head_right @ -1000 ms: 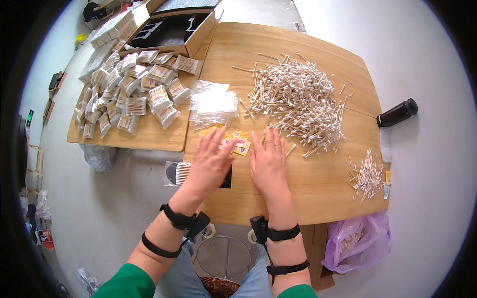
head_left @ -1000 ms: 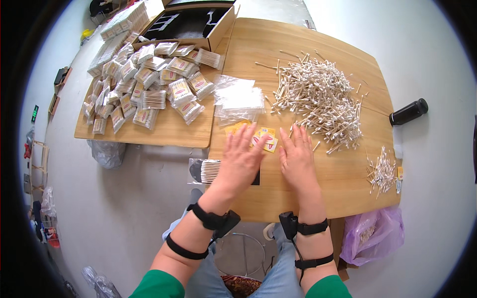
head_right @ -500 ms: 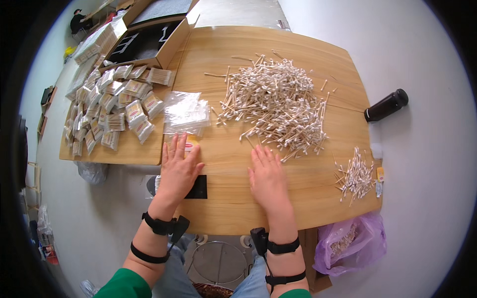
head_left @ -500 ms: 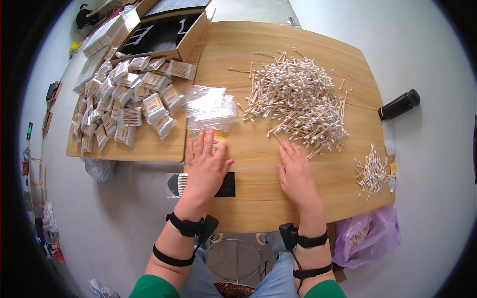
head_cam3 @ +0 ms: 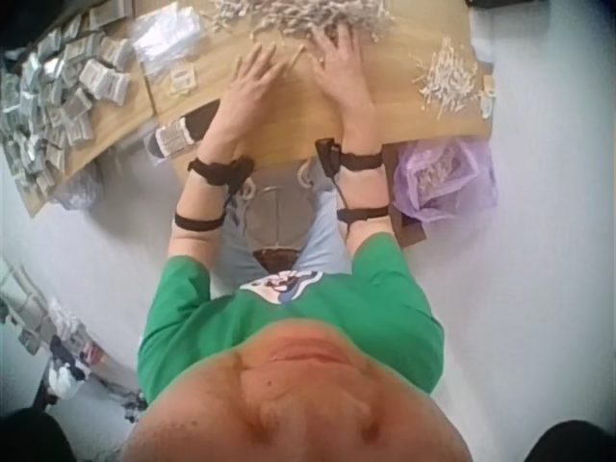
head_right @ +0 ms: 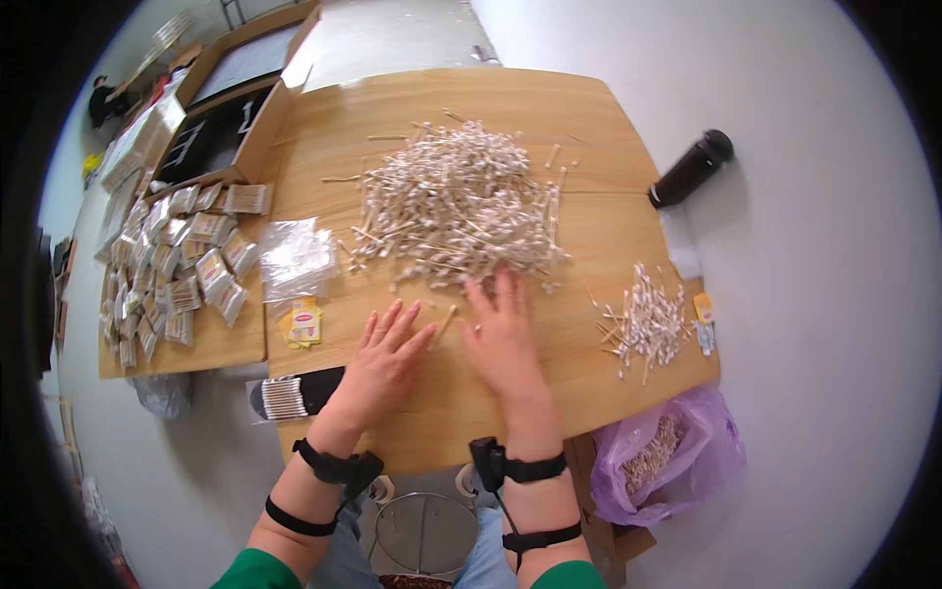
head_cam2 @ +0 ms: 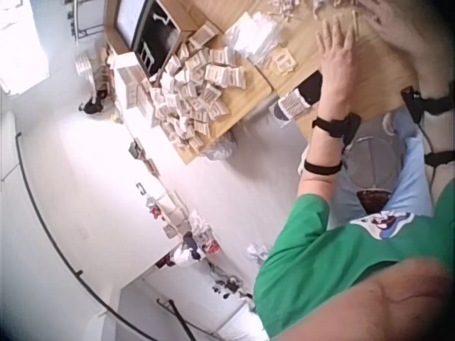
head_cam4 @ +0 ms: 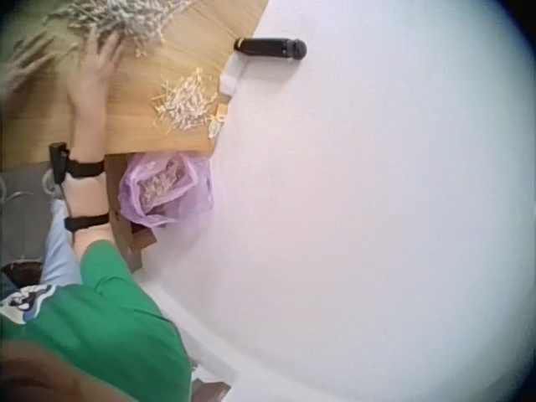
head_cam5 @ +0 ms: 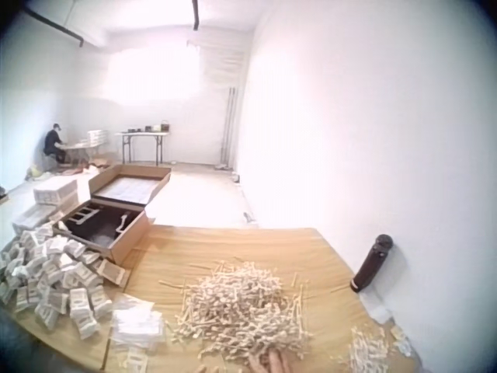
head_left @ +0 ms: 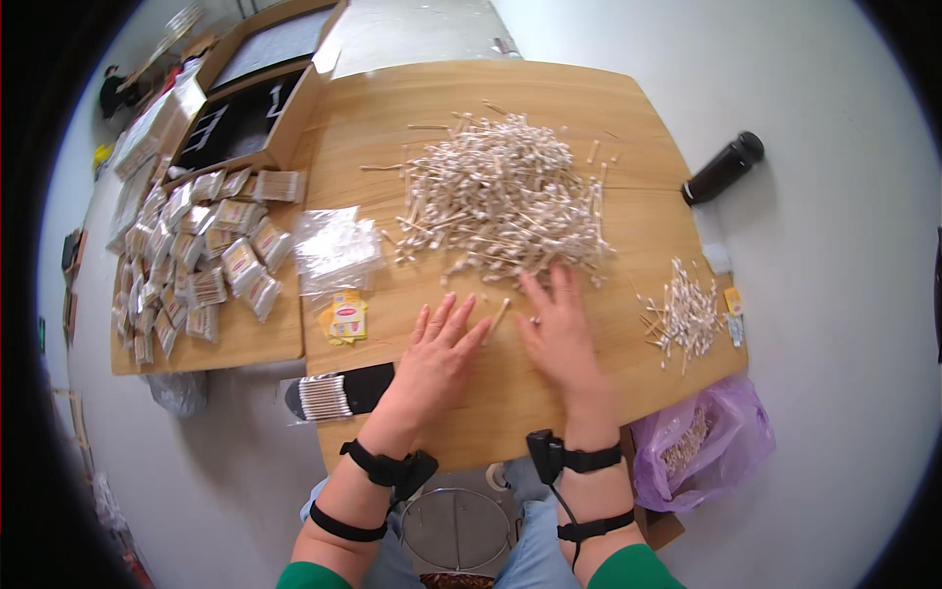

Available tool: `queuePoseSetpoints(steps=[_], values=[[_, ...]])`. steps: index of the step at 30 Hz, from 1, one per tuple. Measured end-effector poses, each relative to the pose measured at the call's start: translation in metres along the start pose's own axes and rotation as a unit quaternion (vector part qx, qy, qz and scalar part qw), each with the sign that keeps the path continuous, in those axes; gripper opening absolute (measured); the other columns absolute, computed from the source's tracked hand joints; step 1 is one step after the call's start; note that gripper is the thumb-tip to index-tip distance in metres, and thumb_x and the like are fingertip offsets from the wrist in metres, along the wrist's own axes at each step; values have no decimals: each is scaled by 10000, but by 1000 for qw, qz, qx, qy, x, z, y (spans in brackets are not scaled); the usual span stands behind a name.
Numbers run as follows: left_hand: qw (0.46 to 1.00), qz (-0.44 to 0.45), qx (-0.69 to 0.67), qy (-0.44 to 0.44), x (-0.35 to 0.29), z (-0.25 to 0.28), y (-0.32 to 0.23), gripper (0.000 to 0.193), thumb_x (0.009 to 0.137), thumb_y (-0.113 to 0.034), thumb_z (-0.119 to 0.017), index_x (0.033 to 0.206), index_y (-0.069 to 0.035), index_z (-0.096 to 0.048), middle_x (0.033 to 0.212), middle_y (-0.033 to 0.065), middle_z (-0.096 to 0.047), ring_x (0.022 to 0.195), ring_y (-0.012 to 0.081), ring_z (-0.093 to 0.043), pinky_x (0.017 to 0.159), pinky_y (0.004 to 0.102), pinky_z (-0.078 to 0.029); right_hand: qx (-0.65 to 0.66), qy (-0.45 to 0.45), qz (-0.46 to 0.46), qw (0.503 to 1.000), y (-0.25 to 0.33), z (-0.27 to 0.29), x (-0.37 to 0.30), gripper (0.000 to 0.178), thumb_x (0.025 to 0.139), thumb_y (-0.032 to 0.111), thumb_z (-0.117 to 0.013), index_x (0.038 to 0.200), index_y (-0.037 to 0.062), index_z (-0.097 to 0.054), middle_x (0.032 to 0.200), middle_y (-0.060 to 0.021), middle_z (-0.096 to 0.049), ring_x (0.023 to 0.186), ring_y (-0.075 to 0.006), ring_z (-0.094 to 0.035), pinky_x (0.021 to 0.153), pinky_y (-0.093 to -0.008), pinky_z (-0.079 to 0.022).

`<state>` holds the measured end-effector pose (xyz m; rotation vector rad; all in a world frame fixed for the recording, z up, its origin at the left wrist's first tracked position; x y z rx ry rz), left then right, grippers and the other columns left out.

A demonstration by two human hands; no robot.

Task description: The recorder counts a specific number of cotton swabs, aligns them, and inserts them into plastic packaging bags.

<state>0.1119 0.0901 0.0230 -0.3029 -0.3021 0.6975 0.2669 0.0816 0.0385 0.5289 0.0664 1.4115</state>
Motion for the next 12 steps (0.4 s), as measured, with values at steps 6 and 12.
queuePoseSetpoints(steps=[6,12], values=[[999,-11,-28,-30,-1,10,-5,396,808,-30,-612,1204,-48,-618,1364,140,-561,1329,335,-481,1134,459,-372,104,37,74,991,53,-30,-14,487,864,104,-629,1331,-5,-544,1373,-247,-510,1327,-434,-439,1144,-474,-356],[999,-6,-36,-21,3,8,-12,364,747,-36,-649,1109,-73,-655,1277,121,-611,1242,313,-543,1081,412,-419,281,65,58,956,39,-4,-13,413,834,21,-623,1247,9,-604,1283,-228,-583,1244,-366,-533,1073,-416,-436]])
Point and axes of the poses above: each hand's wrist, its own x-axis towards the middle knuckle, its own z-axis out of the back of the hand, y = z × x, the point moved 10 cm from there along x, towards the middle knuckle
